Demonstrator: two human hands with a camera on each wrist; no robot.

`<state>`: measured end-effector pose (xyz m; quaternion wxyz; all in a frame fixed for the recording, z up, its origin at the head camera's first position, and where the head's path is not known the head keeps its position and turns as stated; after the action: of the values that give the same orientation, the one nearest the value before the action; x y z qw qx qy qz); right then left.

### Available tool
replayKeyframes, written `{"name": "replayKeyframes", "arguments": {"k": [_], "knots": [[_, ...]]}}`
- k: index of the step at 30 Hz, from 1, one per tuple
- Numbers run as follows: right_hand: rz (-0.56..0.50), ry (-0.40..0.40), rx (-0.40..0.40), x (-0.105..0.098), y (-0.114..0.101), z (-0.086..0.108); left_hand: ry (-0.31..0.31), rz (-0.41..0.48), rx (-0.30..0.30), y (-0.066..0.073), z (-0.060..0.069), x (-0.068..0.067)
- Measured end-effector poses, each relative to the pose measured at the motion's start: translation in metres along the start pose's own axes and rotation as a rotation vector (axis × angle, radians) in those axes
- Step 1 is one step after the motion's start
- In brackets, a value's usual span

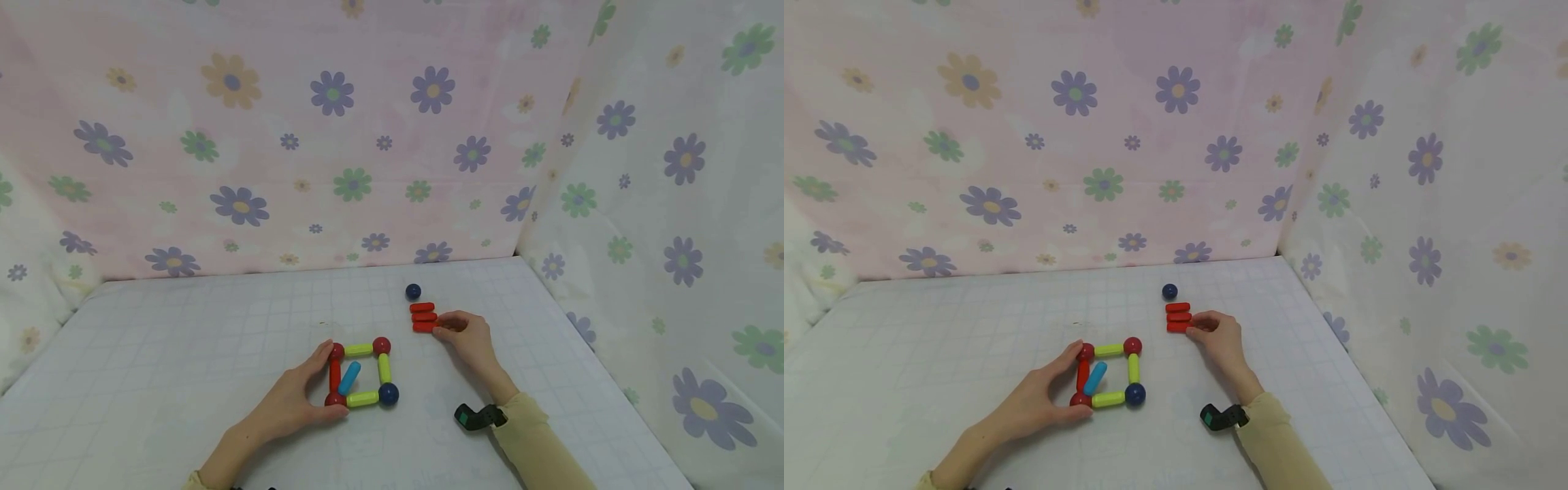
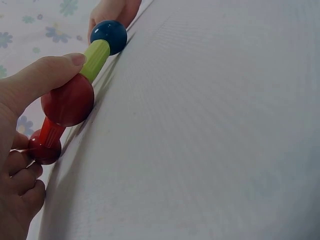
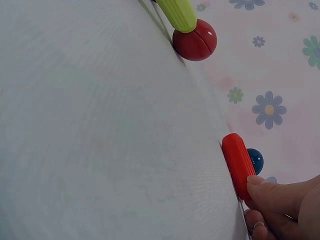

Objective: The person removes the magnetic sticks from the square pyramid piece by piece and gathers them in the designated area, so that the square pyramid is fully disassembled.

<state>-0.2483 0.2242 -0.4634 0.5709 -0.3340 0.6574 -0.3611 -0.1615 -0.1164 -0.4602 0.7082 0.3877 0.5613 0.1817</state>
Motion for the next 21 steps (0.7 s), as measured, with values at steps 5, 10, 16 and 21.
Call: {"name": "replayKeyframes", "arguments": {"k": [5, 10, 16, 21], "knots": [[0.011, 0.000, 0.003, -0.0003, -0.0006, 0.0004, 0.004, -0.004, 0.004, 0.0002, -0.0002, -0.0001], [0.015, 0.001, 0.005, -0.0001, -0.0009, 0.0006, 0.005, -0.007, 0.003, 0.0011, -0.0001, -0.0004], [0.007, -0.003, 0.011, 0.0001, -0.0018, 0.0010, 0.007, -0.012, -0.006, 0.0014, 0.0000, -0.0004], [0.000, -0.001, 0.017, -0.0002, -0.0009, 0.0009, 0.006, -0.014, -0.012, 0.0013, 0.0001, -0.0002]]}}
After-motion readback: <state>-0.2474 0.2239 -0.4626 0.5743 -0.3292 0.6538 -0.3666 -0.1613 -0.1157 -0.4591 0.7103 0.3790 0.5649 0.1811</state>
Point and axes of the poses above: each hand's wrist, its own z-axis away from the middle knuckle, its own x-axis out of the palm, y = z × x, the point moved 2 cm from there along -z, towards the middle knuckle, and after that the axes turned 1 degree about -z, right-handed, at the moved point
